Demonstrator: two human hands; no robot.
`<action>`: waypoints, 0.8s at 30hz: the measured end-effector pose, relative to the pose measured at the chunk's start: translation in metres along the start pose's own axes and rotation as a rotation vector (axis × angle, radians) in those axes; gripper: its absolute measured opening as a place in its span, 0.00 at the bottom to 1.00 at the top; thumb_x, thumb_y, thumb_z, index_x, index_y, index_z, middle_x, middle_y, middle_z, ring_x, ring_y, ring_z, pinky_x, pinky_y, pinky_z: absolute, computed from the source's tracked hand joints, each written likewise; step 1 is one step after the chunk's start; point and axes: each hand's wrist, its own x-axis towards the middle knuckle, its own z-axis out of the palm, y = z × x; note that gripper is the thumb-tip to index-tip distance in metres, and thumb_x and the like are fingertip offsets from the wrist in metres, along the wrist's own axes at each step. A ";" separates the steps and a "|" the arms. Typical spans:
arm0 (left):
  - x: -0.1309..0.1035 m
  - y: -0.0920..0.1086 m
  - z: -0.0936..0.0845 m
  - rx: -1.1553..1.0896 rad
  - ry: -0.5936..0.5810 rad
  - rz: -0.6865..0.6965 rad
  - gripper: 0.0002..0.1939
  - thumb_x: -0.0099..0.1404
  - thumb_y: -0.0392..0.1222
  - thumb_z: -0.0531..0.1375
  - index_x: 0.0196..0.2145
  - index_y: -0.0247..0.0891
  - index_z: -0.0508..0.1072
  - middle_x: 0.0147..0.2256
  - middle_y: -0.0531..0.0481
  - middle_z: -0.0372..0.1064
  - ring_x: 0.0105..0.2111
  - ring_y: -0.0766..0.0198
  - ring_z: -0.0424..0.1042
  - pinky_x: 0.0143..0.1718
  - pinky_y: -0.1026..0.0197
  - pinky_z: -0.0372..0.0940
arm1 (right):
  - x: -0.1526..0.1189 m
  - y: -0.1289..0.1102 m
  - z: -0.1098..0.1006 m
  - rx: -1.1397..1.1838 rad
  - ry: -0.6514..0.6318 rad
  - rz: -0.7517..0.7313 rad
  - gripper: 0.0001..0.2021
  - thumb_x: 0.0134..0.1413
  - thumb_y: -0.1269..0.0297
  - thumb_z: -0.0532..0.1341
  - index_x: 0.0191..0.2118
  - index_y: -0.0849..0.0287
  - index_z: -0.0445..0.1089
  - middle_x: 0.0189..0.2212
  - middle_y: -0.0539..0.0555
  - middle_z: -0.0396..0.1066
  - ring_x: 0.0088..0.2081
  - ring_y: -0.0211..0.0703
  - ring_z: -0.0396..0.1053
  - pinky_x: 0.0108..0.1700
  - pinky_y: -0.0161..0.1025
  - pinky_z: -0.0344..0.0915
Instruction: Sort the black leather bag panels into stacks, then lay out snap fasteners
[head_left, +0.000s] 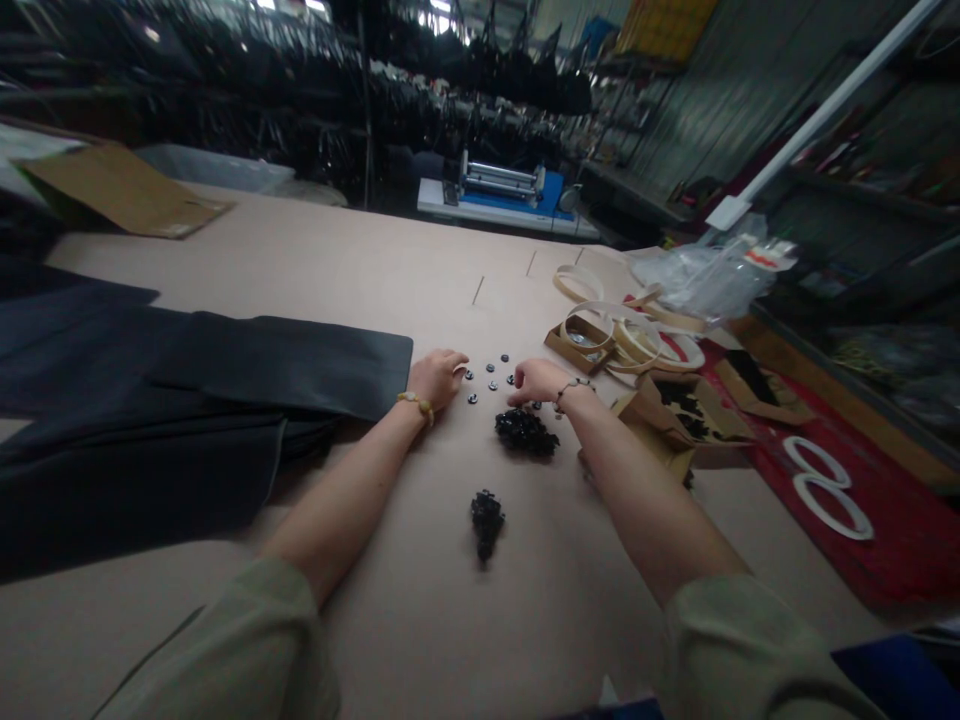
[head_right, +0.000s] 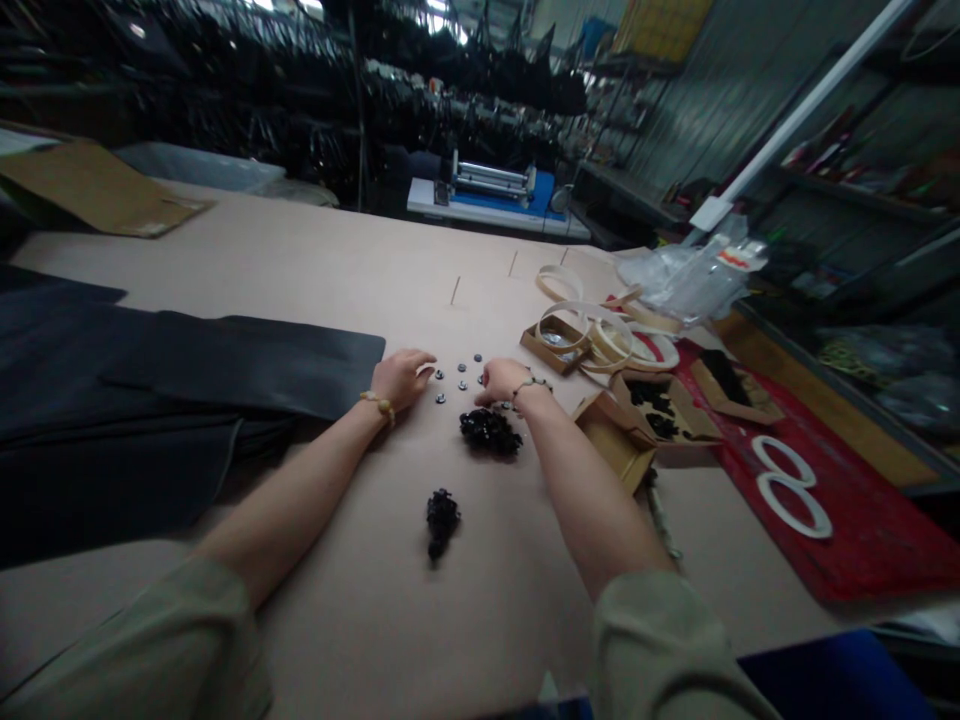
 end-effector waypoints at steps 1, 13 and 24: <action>-0.001 0.008 -0.001 -0.013 0.040 0.040 0.12 0.69 0.41 0.56 0.44 0.40 0.78 0.45 0.44 0.75 0.47 0.56 0.71 0.46 0.57 0.65 | -0.006 0.001 -0.002 0.087 0.072 0.006 0.13 0.31 0.60 0.73 0.20 0.59 0.69 0.16 0.51 0.62 0.24 0.38 0.60 0.29 0.38 0.59; -0.049 0.113 0.008 -0.126 -0.421 0.242 0.25 0.56 0.51 0.66 0.50 0.39 0.73 0.45 0.43 0.72 0.43 0.52 0.72 0.44 0.55 0.67 | -0.111 0.016 0.024 1.431 0.354 0.100 0.16 0.33 0.69 0.65 0.34 0.62 0.65 0.29 0.47 0.67 0.27 0.31 0.64 0.25 0.27 0.59; -0.065 0.134 -0.017 -0.405 -0.063 0.111 0.20 0.58 0.52 0.68 0.44 0.39 0.72 0.38 0.49 0.75 0.34 0.62 0.73 0.36 0.59 0.67 | -0.124 -0.010 0.039 1.971 0.339 0.088 0.14 0.41 0.68 0.73 0.35 0.58 0.71 0.45 0.52 0.77 0.43 0.38 0.76 0.46 0.36 0.74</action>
